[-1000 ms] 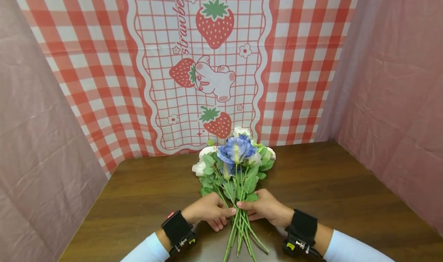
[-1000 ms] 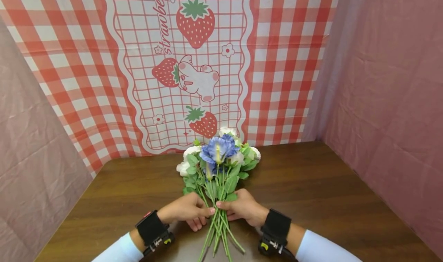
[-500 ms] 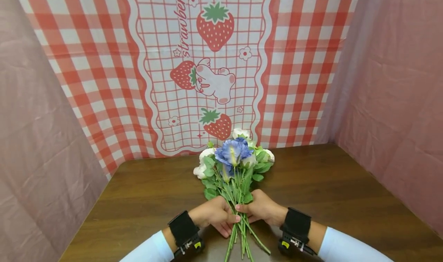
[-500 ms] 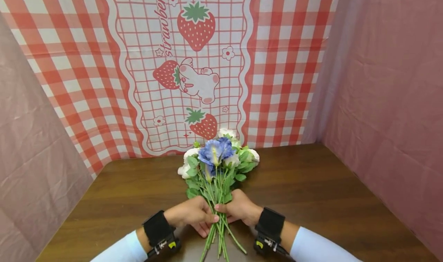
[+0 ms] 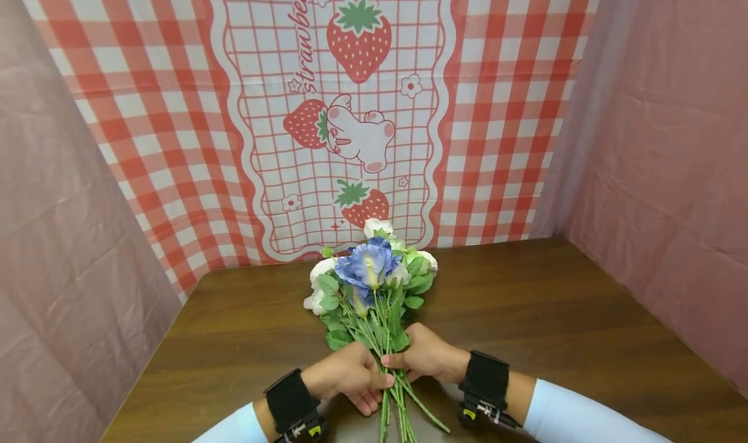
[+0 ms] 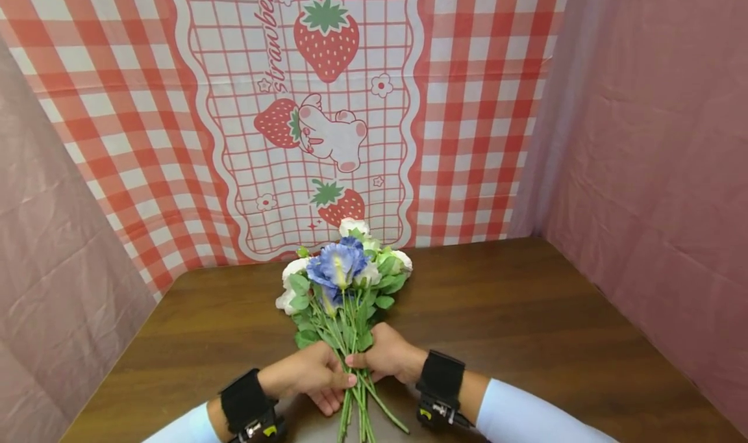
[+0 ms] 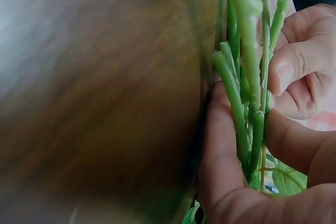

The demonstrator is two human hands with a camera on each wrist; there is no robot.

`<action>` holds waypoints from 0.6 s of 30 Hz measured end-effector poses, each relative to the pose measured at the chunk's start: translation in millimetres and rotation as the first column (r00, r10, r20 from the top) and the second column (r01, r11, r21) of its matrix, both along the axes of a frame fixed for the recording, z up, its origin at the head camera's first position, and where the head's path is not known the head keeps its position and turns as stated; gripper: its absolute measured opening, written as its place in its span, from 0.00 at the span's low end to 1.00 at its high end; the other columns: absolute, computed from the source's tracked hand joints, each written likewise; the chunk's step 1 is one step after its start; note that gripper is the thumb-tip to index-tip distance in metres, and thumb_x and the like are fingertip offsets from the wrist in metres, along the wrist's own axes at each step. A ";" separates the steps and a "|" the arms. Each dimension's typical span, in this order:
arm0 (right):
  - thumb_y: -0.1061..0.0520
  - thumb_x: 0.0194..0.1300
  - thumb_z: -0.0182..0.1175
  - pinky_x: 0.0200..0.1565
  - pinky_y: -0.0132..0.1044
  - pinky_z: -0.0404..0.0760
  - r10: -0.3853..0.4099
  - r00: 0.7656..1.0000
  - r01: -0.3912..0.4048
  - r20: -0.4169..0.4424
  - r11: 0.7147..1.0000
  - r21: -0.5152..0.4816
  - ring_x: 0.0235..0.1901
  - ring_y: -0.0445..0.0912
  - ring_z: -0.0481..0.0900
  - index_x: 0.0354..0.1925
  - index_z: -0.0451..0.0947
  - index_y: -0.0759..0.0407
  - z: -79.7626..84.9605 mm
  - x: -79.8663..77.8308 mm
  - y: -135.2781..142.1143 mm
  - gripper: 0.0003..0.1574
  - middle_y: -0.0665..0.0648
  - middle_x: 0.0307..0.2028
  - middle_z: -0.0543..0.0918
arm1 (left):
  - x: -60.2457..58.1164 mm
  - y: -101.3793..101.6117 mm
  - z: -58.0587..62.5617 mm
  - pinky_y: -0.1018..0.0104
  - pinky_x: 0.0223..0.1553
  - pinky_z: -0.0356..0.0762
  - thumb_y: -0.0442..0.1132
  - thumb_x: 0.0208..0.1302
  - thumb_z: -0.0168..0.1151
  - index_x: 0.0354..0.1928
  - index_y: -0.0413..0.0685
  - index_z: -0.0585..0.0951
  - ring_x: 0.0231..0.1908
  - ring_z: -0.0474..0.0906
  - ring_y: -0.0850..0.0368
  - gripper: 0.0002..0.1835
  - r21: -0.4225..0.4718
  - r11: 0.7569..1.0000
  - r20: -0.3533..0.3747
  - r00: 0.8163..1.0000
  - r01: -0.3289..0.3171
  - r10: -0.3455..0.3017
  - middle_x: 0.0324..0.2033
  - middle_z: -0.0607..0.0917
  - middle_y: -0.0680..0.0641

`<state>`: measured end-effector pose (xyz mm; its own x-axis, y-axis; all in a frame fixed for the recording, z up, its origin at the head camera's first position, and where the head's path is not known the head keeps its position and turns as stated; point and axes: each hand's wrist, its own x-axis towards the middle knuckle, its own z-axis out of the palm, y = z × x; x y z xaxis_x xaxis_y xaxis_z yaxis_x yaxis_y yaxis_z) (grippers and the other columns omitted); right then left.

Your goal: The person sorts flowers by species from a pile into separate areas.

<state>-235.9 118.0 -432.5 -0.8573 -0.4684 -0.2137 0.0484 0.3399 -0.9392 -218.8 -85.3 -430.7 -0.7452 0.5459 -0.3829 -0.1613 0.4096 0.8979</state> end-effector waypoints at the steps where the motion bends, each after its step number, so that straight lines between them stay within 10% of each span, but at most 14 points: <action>1: 0.60 0.66 0.71 0.30 0.43 0.87 0.001 1.000 -0.001 -0.005 1.000 0.002 0.28 0.46 0.86 0.36 0.84 0.65 -0.3 0.7 -3.1 0.08 0.52 0.25 0.83 | 1.5 -3.3 0.0 0.63 0.22 0.84 0.38 0.70 0.67 0.27 0.32 0.85 0.15 0.80 0.59 0.16 -0.001 1.000 0.001 1.000 -0.003 0.003 0.18 0.83 0.45; 18: 0.59 0.64 0.73 0.29 0.43 0.87 0.018 1.000 -0.018 -0.008 0.999 0.048 0.24 0.48 0.85 0.24 0.78 0.59 0.2 6.6 -45.4 0.15 0.51 0.17 0.73 | 18.5 -46.5 -0.4 0.66 0.23 0.83 0.41 0.71 0.67 0.28 0.33 0.86 0.18 0.81 0.60 0.17 0.024 0.999 0.014 0.999 -0.035 0.034 0.18 0.83 0.47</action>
